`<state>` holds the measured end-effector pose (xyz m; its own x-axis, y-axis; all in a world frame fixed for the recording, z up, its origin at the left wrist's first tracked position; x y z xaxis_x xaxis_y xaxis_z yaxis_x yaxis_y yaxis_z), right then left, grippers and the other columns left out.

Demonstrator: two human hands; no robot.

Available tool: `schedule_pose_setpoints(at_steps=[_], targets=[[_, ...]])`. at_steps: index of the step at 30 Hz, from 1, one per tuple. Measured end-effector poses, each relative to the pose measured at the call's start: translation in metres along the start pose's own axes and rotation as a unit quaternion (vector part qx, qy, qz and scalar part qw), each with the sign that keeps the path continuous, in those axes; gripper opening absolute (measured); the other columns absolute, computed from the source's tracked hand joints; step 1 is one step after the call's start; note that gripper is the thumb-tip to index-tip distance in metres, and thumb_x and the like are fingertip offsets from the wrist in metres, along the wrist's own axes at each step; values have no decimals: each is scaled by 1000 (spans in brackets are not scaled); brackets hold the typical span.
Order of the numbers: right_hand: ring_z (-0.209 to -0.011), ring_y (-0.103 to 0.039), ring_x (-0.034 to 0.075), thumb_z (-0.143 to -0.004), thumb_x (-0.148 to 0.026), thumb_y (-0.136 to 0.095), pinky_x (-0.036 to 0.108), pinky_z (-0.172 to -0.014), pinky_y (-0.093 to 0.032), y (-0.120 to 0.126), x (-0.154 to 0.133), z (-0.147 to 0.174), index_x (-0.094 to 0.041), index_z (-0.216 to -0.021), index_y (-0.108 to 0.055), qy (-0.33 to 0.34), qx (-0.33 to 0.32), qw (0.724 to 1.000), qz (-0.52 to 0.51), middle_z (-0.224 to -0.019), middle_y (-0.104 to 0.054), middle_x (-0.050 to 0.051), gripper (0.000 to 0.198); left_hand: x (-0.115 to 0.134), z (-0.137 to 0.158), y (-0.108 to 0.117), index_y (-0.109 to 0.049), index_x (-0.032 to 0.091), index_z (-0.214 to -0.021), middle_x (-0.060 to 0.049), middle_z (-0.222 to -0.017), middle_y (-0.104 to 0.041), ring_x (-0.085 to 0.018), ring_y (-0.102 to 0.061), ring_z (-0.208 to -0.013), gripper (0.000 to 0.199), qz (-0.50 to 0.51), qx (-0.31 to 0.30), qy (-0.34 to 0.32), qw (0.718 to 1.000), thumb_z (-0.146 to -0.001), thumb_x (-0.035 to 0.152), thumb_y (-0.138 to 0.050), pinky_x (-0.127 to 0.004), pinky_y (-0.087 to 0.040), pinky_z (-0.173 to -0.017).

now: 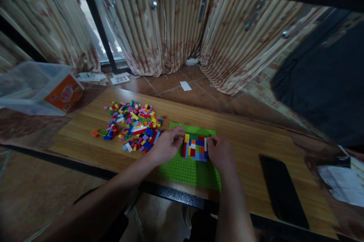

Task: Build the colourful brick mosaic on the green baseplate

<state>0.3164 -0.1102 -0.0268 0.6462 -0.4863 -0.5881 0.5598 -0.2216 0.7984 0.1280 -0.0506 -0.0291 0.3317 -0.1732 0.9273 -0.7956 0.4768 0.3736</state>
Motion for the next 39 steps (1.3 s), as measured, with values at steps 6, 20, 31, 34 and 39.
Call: schedule_pose_setpoints(at_steps=[6, 20, 31, 34, 39], targets=[[-48, -62, 17, -85, -36, -49, 28, -45, -50, -17, -7, 5, -19, -91, -65, -15, -67, 984, -166, -59, -65, 2, 25, -11, -13, 6, -62, 13, -117, -10, -109, -72, -16, -68, -98, 35, 82, 53, 56, 994, -85, 6, -47, -27, -54, -89], [-68, -67, 20, -87, -39, -49, 33, -66, -53, -21, -12, 0, -18, -98, -70, 33, -26, 996, -79, -78, -72, 7, 32, 0, -4, 16, -62, 13, -120, -7, -90, -74, -17, -69, -81, 36, -110, 34, 62, 991, -87, 27, -56, -26, -54, -73], [-81, -67, 21, -89, -32, -50, 33, -76, -49, -15, -25, 6, -16, -97, -72, 81, 21, 996, -38, -91, -74, 9, 28, 13, -2, 9, -59, 12, -125, -13, -118, -66, -23, -61, -111, 40, -247, 90, -32, 964, -86, 17, -51, -36, -48, -100], [-79, -67, 19, -90, -32, -50, 32, -75, -49, -11, -22, 7, -16, -99, -71, 78, 31, 994, -77, -91, -75, 8, 27, 22, 1, 1, -53, 11, -131, -16, -136, -54, -27, -50, -127, 44, -300, 114, -119, 940, -89, 21, -48, -43, -40, -110], [-83, -68, 20, -89, -27, -51, 32, -78, -49, 2, -16, 10, -16, -96, -71, 77, 97, 990, -67, -91, -74, 9, 23, 22, 6, -23, -38, 12, -145, -17, -153, -36, -33, -31, -142, 61, -388, 61, -175, 903, -94, 46, -42, -59, -26, -114]])
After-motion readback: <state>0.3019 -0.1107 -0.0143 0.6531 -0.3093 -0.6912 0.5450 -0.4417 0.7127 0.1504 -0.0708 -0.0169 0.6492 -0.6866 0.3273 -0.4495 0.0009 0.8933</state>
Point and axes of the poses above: each hand's wrist, its own z-axis away from the middle knuckle, its own y-axis out of the back of the hand, x = y × z, the point moved 4 cm from there along -z, towards the middle knuckle
